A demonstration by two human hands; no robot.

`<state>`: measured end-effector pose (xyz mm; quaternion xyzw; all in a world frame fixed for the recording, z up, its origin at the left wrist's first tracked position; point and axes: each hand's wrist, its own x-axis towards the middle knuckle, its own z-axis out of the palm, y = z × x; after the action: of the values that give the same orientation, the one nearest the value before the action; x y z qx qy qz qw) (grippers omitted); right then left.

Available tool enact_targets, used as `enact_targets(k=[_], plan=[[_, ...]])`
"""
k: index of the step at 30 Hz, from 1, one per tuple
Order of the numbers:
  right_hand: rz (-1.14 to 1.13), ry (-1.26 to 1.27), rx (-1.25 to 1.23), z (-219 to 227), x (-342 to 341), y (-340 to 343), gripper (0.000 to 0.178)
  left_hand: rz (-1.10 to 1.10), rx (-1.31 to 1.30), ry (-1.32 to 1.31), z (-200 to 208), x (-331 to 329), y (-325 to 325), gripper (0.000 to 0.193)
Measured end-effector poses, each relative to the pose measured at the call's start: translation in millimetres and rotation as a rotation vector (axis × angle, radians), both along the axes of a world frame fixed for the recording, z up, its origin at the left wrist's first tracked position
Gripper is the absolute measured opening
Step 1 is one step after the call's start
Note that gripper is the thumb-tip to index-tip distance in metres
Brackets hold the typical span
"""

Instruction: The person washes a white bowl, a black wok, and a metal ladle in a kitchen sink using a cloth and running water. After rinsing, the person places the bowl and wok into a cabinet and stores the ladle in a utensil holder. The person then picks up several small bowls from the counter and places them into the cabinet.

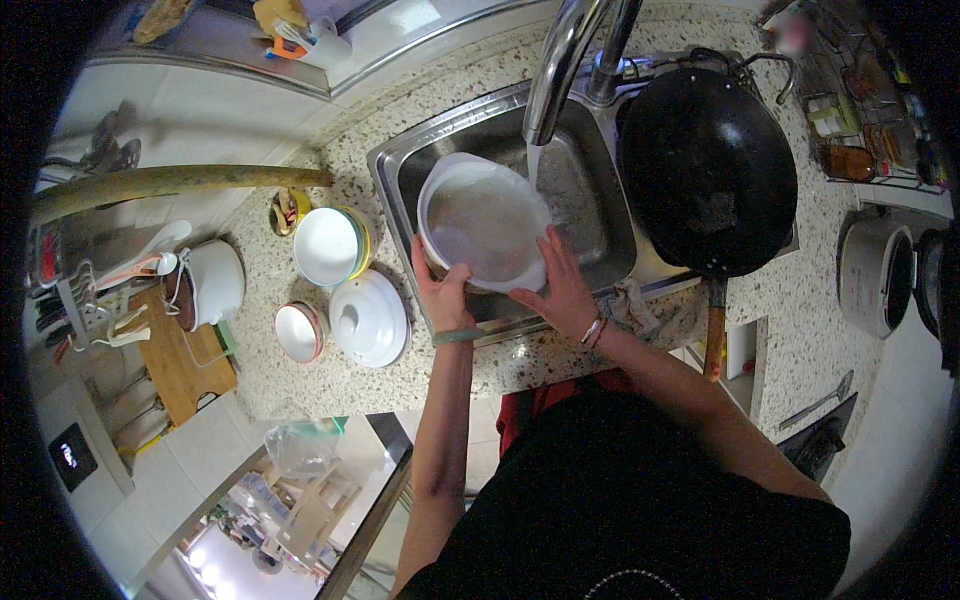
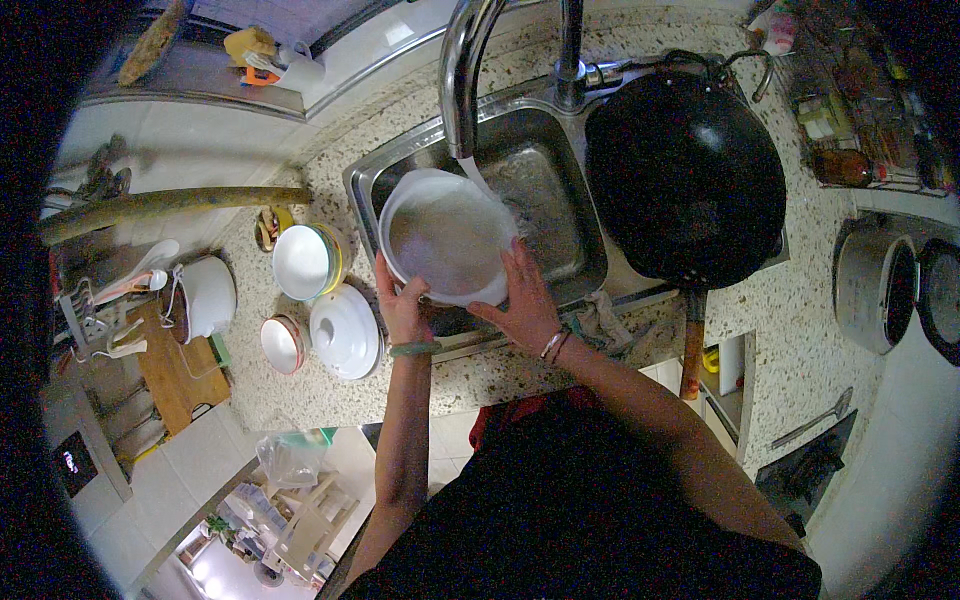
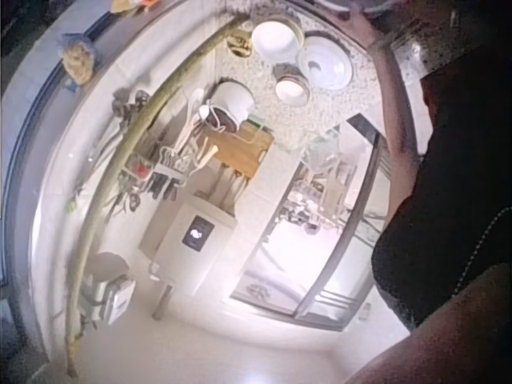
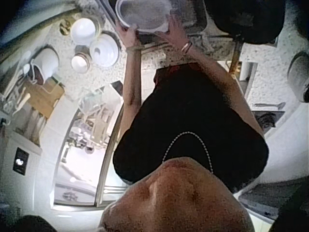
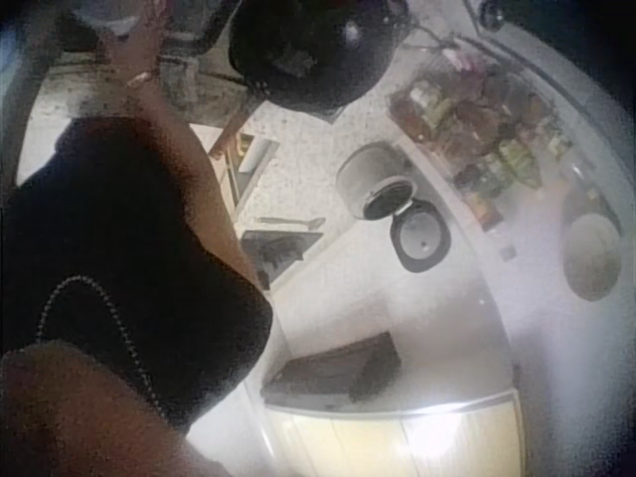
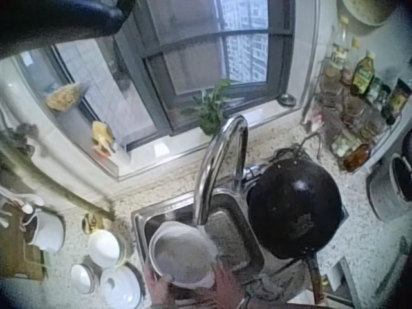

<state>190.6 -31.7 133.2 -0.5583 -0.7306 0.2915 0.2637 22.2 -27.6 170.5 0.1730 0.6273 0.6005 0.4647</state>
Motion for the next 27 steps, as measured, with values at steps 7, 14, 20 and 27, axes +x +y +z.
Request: enact_targets(k=[7, 14, 20, 27], plan=[[-0.335, 0.974, -1.112, -56, -38, 29, 0.059, -0.073, 0.1, 0.295, 6, -5, 4, 0.084], [-0.202, 1.26, -0.907, -86, -34, 63, 0.048, -0.175, 0.046, 0.925, 40, 25, 6, 0.09], [-0.118, 1.285, -0.824, -58, -22, 95, 0.051, -0.245, 0.19, 0.749, 35, 20, 11, 0.098], [-0.032, 1.434, -0.726, -62, -23, 106, 0.049, -0.264, 0.218, 0.873, 48, 31, 14, 0.098]])
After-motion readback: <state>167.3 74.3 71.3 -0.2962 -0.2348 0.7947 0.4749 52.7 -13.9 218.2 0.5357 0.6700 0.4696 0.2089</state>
